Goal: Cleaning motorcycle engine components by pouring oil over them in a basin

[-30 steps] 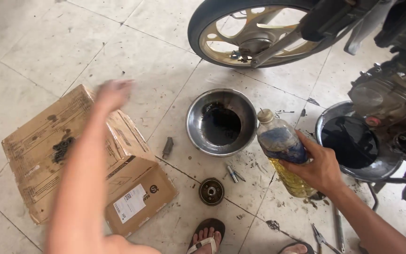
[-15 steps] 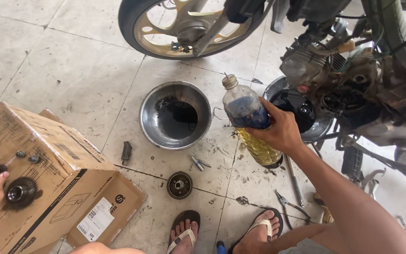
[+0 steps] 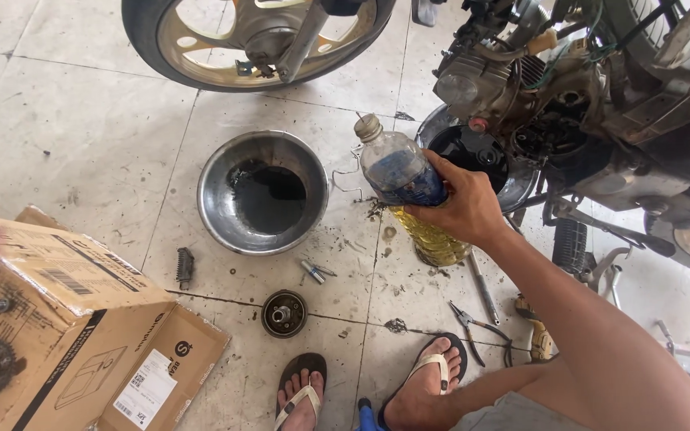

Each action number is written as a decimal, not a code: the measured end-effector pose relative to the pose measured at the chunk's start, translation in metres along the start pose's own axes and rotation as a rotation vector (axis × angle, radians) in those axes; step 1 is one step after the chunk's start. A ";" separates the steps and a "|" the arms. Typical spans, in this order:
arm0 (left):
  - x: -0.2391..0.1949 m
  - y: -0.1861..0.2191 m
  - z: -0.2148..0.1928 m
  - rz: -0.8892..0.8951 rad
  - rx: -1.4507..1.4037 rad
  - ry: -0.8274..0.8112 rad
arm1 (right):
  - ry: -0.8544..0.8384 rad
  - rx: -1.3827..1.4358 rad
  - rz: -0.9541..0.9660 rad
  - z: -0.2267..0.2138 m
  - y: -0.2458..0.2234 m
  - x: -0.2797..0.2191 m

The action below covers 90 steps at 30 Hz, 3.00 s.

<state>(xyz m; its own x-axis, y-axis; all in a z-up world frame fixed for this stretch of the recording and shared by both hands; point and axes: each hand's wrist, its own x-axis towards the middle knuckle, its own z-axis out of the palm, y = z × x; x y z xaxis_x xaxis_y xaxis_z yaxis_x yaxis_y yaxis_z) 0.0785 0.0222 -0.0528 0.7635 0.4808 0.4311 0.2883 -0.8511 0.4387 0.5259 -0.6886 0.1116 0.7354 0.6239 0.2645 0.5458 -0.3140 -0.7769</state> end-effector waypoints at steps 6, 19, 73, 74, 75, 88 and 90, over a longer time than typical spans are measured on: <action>0.050 0.384 0.125 0.243 0.738 -0.679 | -0.007 -0.077 0.037 -0.017 0.001 -0.010; -0.085 0.469 0.376 0.237 0.434 -1.053 | -0.073 -0.233 0.126 -0.049 0.013 -0.045; 0.030 0.356 0.313 -0.732 -0.931 -0.272 | -0.619 -0.781 0.129 0.135 -0.042 0.046; 0.030 0.356 0.312 -0.689 -0.809 -0.293 | -0.636 -0.773 0.128 0.133 -0.045 0.047; 0.030 0.356 0.312 -0.646 -0.687 -0.313 | -0.654 -0.765 0.127 0.131 -0.047 0.048; 0.033 0.364 0.298 -0.716 -1.211 -0.315 | -0.576 -0.759 0.143 0.126 -0.045 0.049; 0.034 0.366 0.296 -0.693 -1.207 -0.306 | -0.587 -0.767 0.145 0.124 -0.049 0.049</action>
<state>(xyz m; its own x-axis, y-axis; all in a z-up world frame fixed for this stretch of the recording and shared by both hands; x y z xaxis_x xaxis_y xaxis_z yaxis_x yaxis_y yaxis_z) 0.3811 -0.3353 -0.1112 0.8114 0.5231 -0.2606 0.1065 0.3062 0.9460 0.4851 -0.5537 0.0921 0.6121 0.7347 -0.2924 0.7320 -0.6663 -0.1419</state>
